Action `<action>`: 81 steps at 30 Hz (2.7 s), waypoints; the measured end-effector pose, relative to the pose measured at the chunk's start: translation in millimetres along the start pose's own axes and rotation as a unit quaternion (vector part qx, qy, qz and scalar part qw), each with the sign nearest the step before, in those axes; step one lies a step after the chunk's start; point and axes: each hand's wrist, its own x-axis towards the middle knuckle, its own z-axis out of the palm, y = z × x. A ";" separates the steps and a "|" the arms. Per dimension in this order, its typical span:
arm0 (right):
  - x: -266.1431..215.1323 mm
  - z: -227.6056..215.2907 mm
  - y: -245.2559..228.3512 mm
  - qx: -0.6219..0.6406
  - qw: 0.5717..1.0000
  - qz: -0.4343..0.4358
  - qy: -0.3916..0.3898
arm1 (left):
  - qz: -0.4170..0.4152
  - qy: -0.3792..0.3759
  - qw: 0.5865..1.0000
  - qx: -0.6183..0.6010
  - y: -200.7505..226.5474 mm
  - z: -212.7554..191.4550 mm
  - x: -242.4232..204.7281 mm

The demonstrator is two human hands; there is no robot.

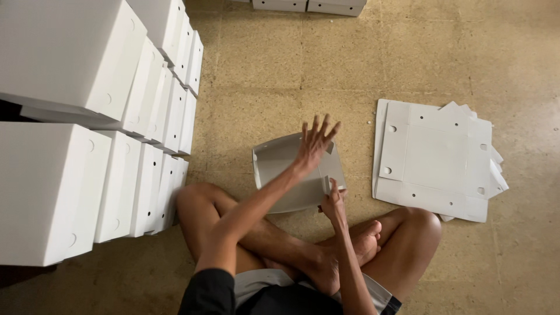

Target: The person sits on the floor and assembles white cardboard boxes by folding the sides and inserting tabs into slots. They handle flat cardboard pieces, fold them into box shapes, and stack the finished boxes to the left.

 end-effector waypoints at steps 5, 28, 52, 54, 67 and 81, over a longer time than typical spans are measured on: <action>11.0 26.2 50.0 0.076 0.994 -0.033 0.069 | -0.093 -0.167 0.952 -0.238 39.8 -11.5 -67.4; 19.2 8.7 56.8 -0.018 0.995 0.085 0.058 | -0.194 -0.068 0.910 -0.361 35.8 -29.6 -144.8; -28.3 24.6 -24.7 0.246 0.961 0.080 0.103 | -0.264 -0.141 0.873 -0.386 30.7 -22.0 -136.0; -18.3 29.2 -3.7 0.247 0.958 0.080 0.119 | -0.272 -0.139 0.874 -0.379 35.8 -24.8 -134.6; -14.3 28.0 -9.0 0.236 0.959 0.063 0.141 | -0.295 -0.102 0.835 -0.452 40.2 -48.0 -137.1; -35.0 29.6 -39.9 0.252 0.962 0.002 0.104 | -0.339 -0.077 0.711 -0.611 20.9 -59.8 -143.6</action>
